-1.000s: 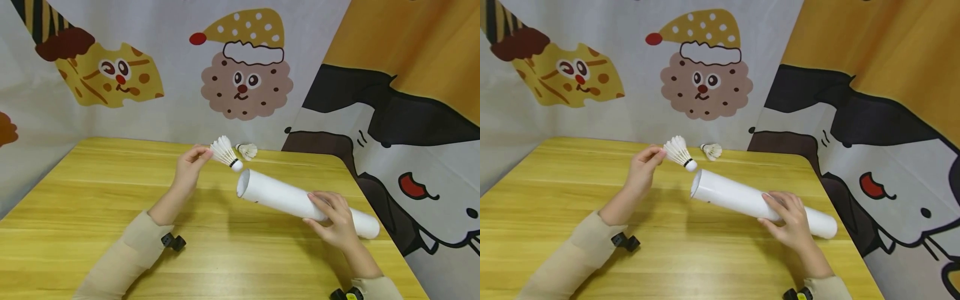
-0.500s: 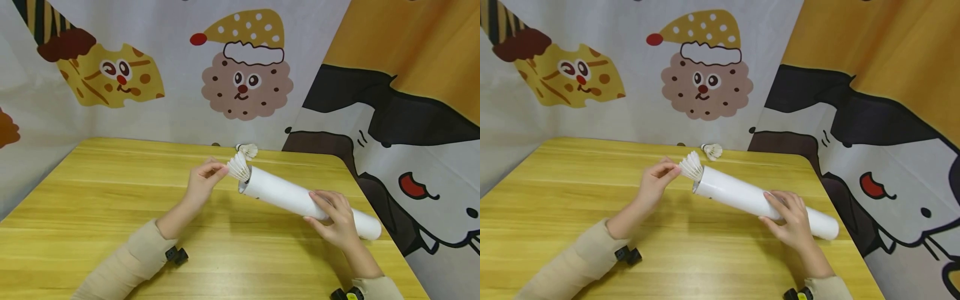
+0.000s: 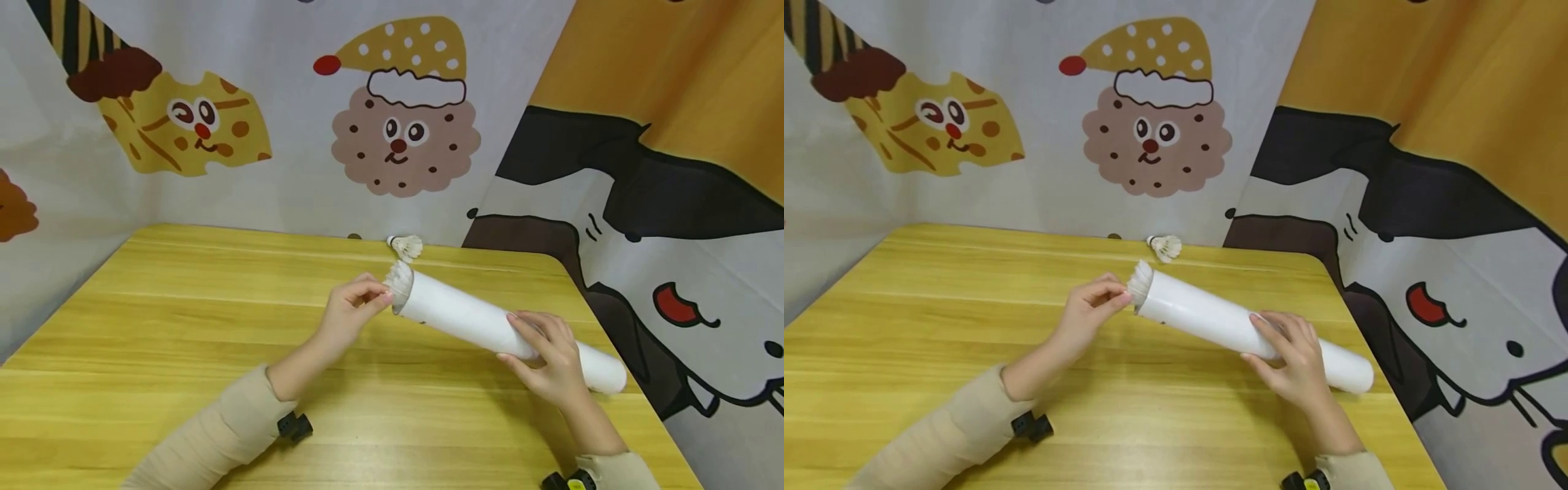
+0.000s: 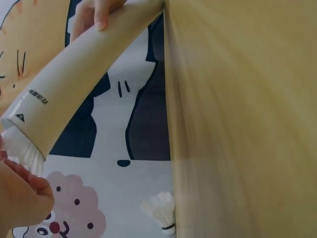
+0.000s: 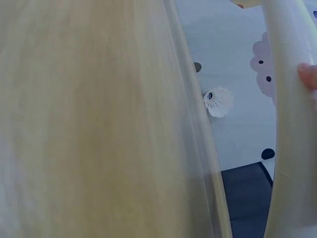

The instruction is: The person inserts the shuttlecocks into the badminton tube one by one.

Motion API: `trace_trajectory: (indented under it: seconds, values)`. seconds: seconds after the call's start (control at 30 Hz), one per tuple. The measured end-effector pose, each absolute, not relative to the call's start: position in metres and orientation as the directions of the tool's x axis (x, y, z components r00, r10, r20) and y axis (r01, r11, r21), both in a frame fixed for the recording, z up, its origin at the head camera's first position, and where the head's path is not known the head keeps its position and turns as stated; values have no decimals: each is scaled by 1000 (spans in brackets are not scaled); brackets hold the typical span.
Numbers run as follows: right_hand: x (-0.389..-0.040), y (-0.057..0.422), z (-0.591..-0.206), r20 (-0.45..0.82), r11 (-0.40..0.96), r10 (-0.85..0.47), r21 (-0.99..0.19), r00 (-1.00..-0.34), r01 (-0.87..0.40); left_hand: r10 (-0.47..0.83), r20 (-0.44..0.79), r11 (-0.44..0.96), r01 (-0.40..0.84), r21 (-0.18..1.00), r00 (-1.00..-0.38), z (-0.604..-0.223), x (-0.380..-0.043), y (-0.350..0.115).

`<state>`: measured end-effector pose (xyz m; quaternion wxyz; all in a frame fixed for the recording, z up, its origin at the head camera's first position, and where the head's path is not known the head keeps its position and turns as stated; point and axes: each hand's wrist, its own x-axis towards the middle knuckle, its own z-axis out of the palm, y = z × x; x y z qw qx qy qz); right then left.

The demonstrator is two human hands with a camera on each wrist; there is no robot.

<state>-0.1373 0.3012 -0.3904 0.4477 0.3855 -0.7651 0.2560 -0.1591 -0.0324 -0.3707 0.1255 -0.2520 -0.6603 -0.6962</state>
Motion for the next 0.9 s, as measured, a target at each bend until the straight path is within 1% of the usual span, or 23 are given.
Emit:
trace_trajectory:
  seconds: [0.3, 0.43, 0.53, 0.73, 0.9]
  values:
    - [-136, 301, -390, 885, 574, -354, -50, -303, -817, 218, 521, -106, 511, 853, -825, -373, -159, -33]
    - [-137, 303, -391, 884, 575, -359, -43, -299, -817, 224, 508, -124, 493, 861, -832, -374, -161, -32]
    - [-138, 304, -392, 883, 571, -369, -29, -289, -820, 244, 477, -149, 453, 879, -845, -375, -162, -31]
    - [-139, 304, -396, 877, 560, -390, -16, -281, -828, 330, 379, -167, 342, 925, -864, -374, -162, -30]
    - [-139, 304, -397, 877, 555, -393, -13, -276, -832, 398, 298, -170, 249, 953, -868, -375, -167, -34]
